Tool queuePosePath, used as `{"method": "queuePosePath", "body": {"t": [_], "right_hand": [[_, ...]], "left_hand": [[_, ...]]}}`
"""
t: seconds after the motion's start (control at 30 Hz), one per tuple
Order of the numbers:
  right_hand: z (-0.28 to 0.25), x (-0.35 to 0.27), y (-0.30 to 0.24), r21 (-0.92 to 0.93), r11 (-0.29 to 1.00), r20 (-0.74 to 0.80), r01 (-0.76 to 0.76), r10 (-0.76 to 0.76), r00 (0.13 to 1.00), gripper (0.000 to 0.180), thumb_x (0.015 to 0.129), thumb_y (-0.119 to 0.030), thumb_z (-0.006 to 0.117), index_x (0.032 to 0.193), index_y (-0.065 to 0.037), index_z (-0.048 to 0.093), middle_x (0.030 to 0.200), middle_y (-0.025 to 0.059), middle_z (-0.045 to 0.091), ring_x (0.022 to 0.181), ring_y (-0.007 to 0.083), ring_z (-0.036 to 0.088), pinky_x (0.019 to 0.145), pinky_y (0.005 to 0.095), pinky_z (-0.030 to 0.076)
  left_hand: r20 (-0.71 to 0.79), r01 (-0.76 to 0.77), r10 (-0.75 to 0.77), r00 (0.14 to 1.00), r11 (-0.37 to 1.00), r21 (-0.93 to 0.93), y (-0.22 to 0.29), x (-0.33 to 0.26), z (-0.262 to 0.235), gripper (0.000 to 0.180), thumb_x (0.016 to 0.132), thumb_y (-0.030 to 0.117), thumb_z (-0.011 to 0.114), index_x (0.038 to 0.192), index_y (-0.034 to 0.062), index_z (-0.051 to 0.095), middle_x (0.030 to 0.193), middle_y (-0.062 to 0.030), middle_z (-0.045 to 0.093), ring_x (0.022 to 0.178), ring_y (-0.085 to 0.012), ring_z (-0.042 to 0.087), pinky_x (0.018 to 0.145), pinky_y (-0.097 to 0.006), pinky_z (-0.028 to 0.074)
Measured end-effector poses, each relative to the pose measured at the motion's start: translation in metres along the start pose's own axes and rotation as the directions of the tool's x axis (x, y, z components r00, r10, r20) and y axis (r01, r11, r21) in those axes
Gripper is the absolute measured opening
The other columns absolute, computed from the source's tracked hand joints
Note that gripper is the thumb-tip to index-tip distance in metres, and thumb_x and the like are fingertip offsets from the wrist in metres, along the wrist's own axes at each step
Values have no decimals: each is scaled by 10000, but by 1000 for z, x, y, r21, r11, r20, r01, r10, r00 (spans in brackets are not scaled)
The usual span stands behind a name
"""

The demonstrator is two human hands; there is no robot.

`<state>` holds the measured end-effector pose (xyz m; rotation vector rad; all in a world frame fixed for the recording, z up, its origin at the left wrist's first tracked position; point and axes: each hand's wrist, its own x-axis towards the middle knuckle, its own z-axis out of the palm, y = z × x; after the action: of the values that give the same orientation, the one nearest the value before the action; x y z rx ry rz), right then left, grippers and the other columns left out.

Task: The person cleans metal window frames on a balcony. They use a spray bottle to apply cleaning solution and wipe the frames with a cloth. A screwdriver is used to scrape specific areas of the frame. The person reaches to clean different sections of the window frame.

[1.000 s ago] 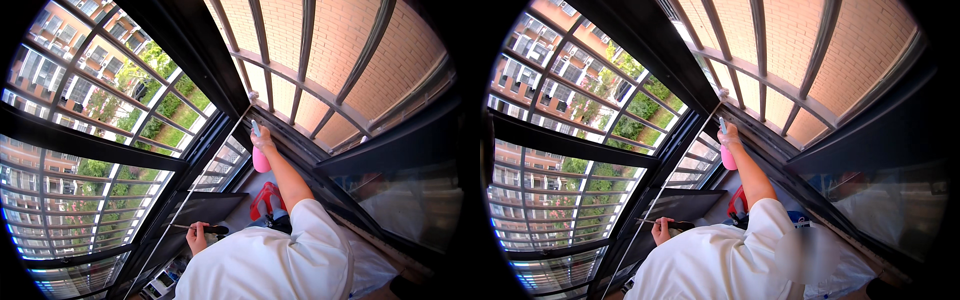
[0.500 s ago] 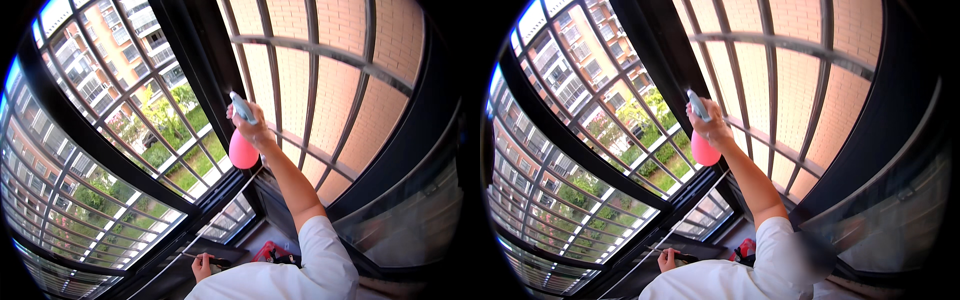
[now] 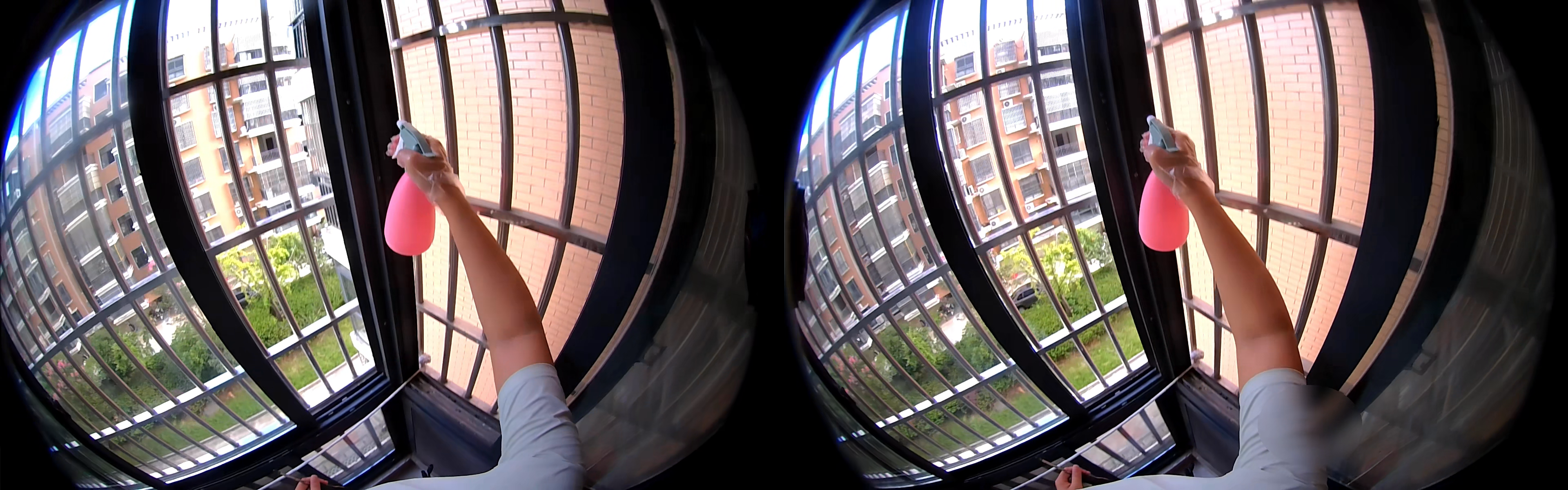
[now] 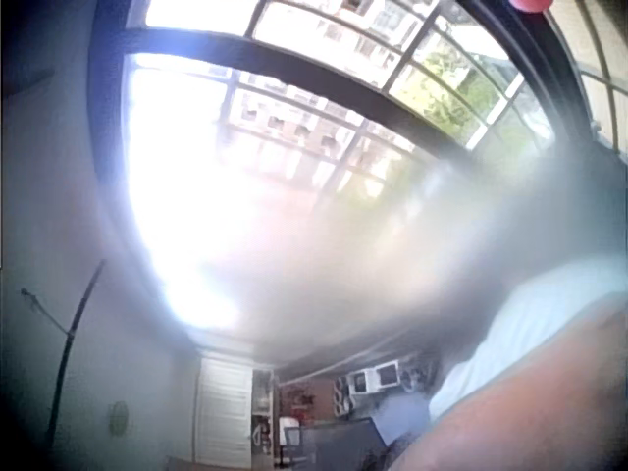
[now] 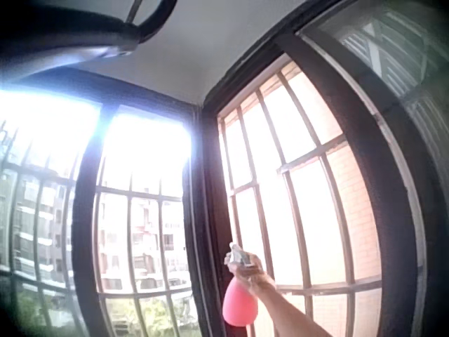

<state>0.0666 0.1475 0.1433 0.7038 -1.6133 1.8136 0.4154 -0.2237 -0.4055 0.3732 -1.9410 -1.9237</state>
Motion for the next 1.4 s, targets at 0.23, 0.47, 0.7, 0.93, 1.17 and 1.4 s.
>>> {"method": "queuePosePath", "body": {"t": [0.23, 0.47, 0.7, 0.93, 1.17, 1.4], "right_hand": [[25, 87, -86, -64, 992, 44, 113, -110, 993, 272, 752, -115, 608, 993, 11, 591, 773, 73, 609, 721, 133, 582, 698, 265, 467], [33, 157, -168, -233, 958, -134, 165, -200, 971, 248, 753, -118, 639, 965, 8, 614, 913, 151, 627, 820, 221, 633, 756, 372, 522], [35, 215, -244, -413, 900, -178, 137, -227, 958, 242, 773, -172, 654, 979, -50, 620, 926, 140, 622, 884, 210, 621, 771, 348, 498], [54, 186, -268, -422, 853, 2, 309, -340, 940, 155, 804, -96, 636, 949, -43, 616, 819, 83, 630, 803, 153, 634, 693, 282, 492], [45, 191, -243, -224, 955, -190, 196, -240, 952, 283, 788, -175, 632, 1007, 1, 599, 817, 130, 654, 851, 217, 662, 838, 387, 501], [51, 161, -280, -414, 845, -129, 339, -423, 897, 216, 771, -102, 631, 968, -26, 585, 829, 111, 627, 816, 163, 626, 730, 288, 511]], "left_hand": [[-69, 50, -51, 996, 998, -25, 0, 20, -4, 174, 884, 170, 624, 820, 8, 632, 733, -44, 637, 653, -84, 538, 602, -234, 440], [-68, 25, -25, 997, 1000, -10, 41, 59, 26, 178, 885, 173, 621, 813, 10, 629, 728, -43, 635, 648, -84, 537, 598, -234, 438], [-33, 16, -16, 999, 1000, -15, 65, 85, 48, 182, 886, 175, 619, 806, 12, 626, 723, -43, 634, 643, -84, 536, 594, -233, 436], [-30, 18, -18, 999, 1000, -3, 77, 95, 56, 186, 886, 178, 617, 799, 14, 623, 717, -43, 633, 638, -84, 535, 590, -233, 435], [-29, 1, 0, 1000, 1000, 9, 80, 99, 62, 190, 887, 181, 615, 793, 16, 620, 712, -43, 632, 632, -84, 534, 586, -233, 433], [-13, -12, 12, 1000, 1000, -2, 81, 105, 67, 195, 888, 183, 612, 786, 18, 617, 707, -43, 630, 627, -84, 533, 582, -233, 431]]}}
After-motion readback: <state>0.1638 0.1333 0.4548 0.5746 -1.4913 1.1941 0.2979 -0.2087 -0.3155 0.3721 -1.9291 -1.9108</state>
